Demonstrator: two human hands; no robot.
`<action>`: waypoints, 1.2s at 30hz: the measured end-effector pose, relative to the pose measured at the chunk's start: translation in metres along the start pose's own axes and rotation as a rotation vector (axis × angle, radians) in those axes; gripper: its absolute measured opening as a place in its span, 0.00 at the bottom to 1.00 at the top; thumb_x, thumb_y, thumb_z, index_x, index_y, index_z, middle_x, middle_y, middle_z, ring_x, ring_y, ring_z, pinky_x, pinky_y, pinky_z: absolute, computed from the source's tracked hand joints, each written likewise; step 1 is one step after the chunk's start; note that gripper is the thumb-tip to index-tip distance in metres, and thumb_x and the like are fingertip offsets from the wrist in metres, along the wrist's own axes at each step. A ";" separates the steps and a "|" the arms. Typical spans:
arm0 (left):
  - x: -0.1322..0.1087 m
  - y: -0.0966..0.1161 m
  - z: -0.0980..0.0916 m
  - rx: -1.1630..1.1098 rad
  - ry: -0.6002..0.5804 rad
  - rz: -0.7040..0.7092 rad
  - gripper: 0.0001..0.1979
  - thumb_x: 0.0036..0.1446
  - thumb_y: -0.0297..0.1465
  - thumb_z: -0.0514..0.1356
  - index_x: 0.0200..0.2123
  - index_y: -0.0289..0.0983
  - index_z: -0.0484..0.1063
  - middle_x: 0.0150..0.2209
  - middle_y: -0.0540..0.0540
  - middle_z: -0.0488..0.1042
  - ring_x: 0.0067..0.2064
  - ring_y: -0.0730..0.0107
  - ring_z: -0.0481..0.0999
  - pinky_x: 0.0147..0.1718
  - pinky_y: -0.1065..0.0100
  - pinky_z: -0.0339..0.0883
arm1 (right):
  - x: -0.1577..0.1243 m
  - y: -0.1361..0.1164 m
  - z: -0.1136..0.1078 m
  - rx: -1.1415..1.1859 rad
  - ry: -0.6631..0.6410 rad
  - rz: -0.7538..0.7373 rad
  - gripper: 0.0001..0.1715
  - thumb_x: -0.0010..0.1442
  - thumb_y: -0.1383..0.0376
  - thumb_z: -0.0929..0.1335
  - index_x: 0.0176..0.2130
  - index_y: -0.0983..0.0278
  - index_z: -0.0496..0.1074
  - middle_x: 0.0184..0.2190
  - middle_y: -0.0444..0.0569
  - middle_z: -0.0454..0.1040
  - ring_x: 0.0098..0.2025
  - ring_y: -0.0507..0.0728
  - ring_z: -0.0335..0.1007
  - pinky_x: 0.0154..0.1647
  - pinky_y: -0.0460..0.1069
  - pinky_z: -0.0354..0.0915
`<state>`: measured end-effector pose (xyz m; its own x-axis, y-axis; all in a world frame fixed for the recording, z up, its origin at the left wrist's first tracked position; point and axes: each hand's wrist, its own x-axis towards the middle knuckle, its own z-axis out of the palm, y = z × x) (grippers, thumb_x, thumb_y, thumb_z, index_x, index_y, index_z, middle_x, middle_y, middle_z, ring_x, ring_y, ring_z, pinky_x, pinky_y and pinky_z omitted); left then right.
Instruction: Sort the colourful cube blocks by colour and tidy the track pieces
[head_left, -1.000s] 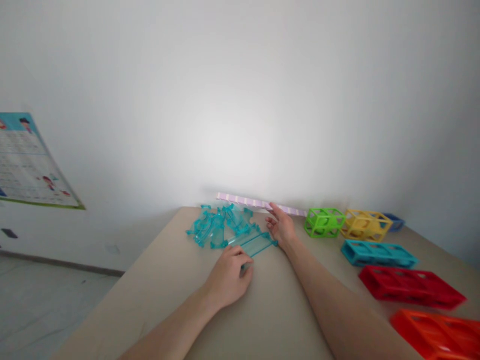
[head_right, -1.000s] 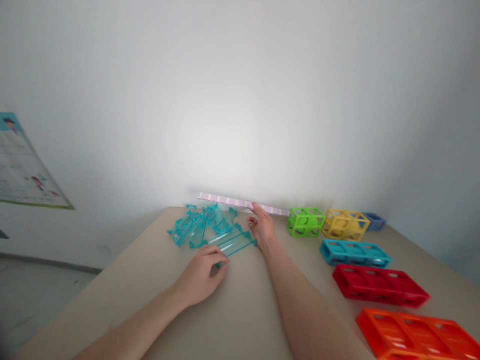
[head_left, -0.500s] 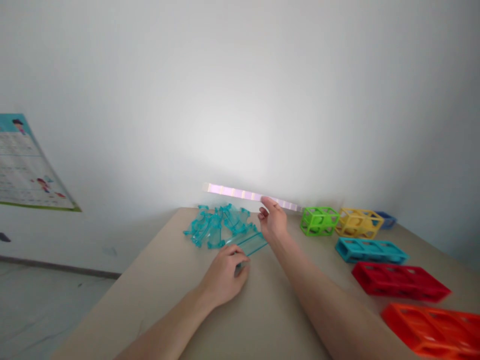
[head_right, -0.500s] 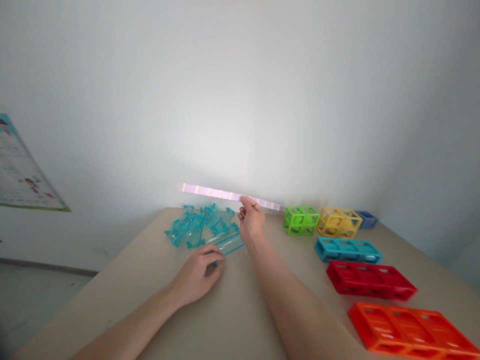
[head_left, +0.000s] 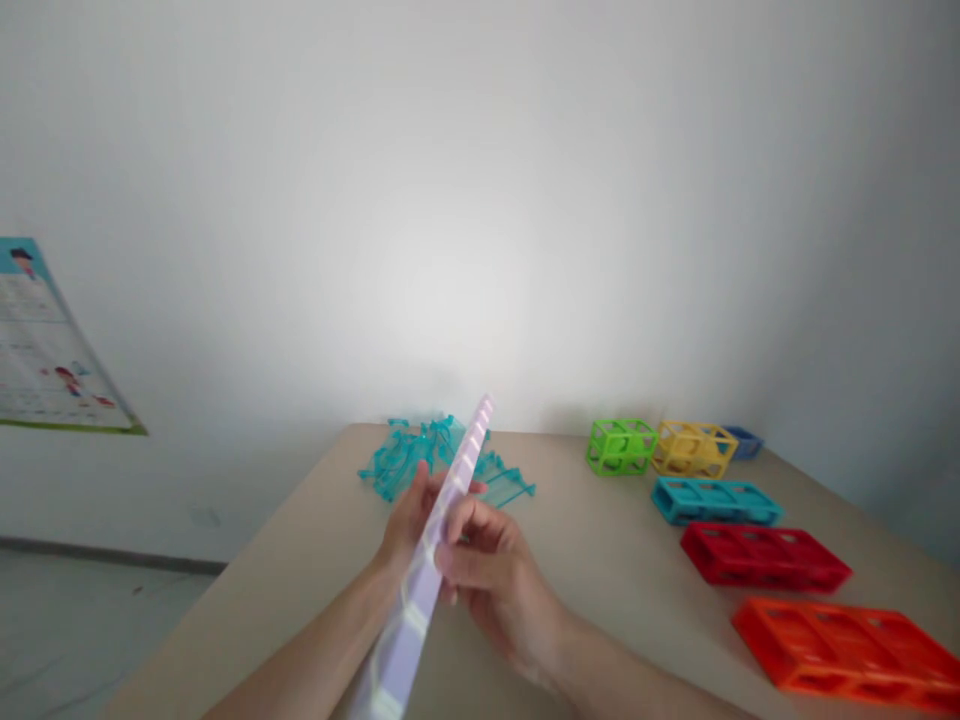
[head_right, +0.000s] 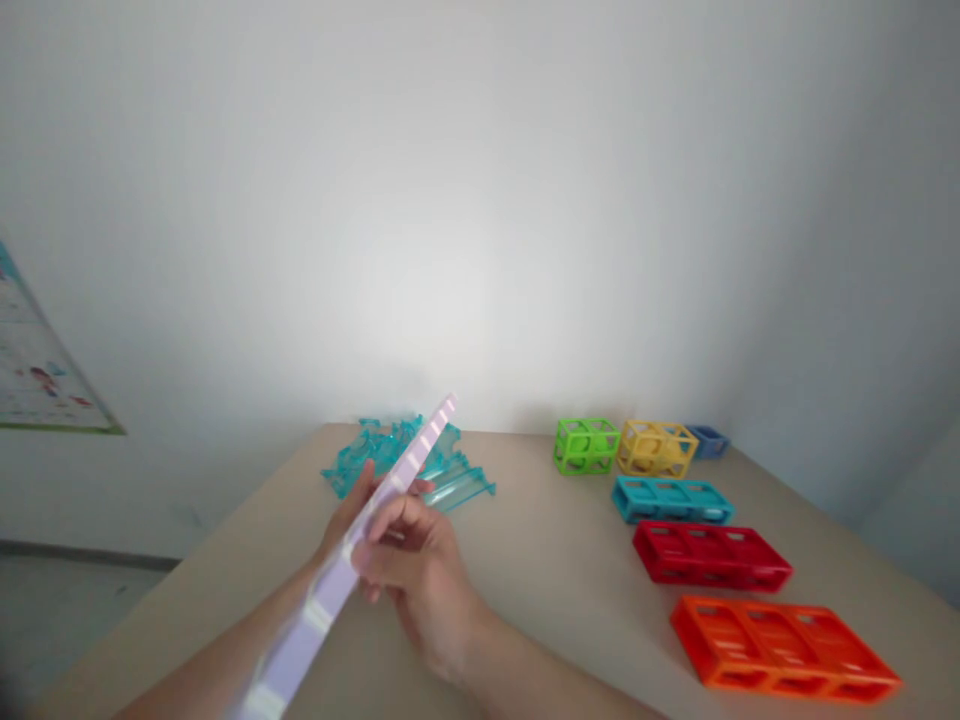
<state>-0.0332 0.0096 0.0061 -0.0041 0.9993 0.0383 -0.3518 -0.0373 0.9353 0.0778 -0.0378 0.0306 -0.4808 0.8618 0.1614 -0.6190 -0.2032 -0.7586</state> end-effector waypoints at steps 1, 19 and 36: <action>-0.003 0.002 0.003 -0.023 -0.033 -0.046 0.28 0.56 0.53 0.53 0.39 0.33 0.75 0.27 0.43 0.74 0.27 0.65 0.71 0.24 0.67 0.66 | -0.012 0.007 -0.009 -0.027 -0.013 0.069 0.18 0.40 0.67 0.78 0.25 0.64 0.66 0.21 0.40 0.69 0.19 0.46 0.61 0.19 0.42 0.56; -0.026 -0.019 0.013 0.306 -0.497 -0.321 0.17 0.56 0.42 0.57 0.31 0.33 0.72 0.20 0.48 0.73 0.14 0.73 0.70 0.11 0.76 0.54 | -0.011 -0.021 -0.092 -0.502 0.307 0.035 0.23 0.56 0.49 0.69 0.28 0.66 0.67 0.15 0.41 0.67 0.14 0.47 0.57 0.10 0.40 0.53; -0.026 -0.018 0.016 0.072 -0.453 -0.383 0.25 0.58 0.48 0.53 0.28 0.30 0.72 0.18 0.44 0.73 0.12 0.71 0.69 0.11 0.74 0.57 | -0.018 -0.023 -0.079 -0.668 0.103 -0.234 0.14 0.57 0.55 0.71 0.37 0.63 0.71 0.29 0.45 0.70 0.25 0.51 0.65 0.26 0.46 0.64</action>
<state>-0.0120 -0.0163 -0.0058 0.5160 0.8386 -0.1747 -0.1850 0.3083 0.9331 0.1496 -0.0124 -0.0050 -0.3001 0.8942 0.3320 -0.1702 0.2923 -0.9411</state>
